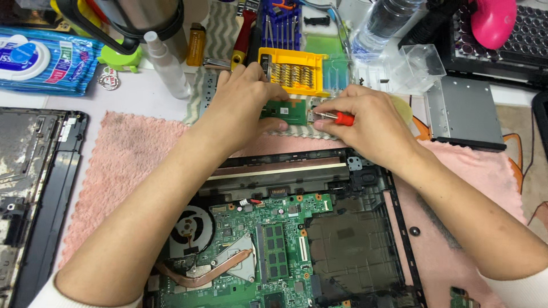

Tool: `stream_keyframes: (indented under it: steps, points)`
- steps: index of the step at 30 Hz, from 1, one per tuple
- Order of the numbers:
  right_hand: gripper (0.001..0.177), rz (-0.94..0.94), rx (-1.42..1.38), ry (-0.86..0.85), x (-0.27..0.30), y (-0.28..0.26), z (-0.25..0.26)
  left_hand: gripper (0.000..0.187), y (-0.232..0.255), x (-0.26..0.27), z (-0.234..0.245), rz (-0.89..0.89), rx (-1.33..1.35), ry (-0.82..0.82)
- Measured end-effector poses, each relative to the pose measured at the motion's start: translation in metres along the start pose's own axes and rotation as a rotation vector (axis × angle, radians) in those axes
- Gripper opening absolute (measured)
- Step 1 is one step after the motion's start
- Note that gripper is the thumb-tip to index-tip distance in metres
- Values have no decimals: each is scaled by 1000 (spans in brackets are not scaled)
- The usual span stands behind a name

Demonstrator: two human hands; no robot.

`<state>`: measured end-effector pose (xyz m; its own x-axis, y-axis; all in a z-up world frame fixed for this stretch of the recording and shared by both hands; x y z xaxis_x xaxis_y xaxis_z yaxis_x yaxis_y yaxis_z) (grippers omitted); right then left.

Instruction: The person disassembles a laptop by removing screws and detaching internal components. They use a screwdriver to loosen screws and remove a small circuit board and a ribbon cable. The person then places the removed parts on the table.

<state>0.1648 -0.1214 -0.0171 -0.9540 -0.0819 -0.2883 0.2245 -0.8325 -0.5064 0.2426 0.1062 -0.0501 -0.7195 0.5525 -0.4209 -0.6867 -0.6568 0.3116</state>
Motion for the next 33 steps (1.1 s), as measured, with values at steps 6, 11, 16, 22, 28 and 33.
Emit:
stream_keyframes:
  steps: [6, 11, 16, 22, 28, 33]
  points:
    - [33, -78, 67, -87, -3, -16, 13, 50, -2, -3, -6, 30, 38, -27]
    - [34, -47, 61, -80, -3, -23, 16, 51, 0, -2, -4, 39, 64, -73]
    - [38, 40, -18, -39, -6, -22, 6, 66, -8, 9, 20, 74, 59, -61]
    - [54, 9, 61, -171, -26, -39, -12, 61, -25, 43, 58, 63, -27, 73]
    - [55, 1, 158, -272, -42, -52, -21, 21, -18, 60, 64, 11, -3, 128]
    - [59, -3, 189, -268, -44, -54, -20, 14, -14, 68, 63, 10, -8, 117]
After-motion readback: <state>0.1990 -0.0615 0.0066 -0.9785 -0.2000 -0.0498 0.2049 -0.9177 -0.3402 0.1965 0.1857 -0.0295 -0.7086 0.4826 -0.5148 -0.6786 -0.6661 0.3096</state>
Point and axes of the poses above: each hand's wrist, its own x-axis away from the middle knuckle, its own z-axis out of the back of the hand, y = z × x, the point moved 4 cm from there along -x, towards the middle knuckle, and after that the axes turned 12 degrees about y, right-handed, at the moved point
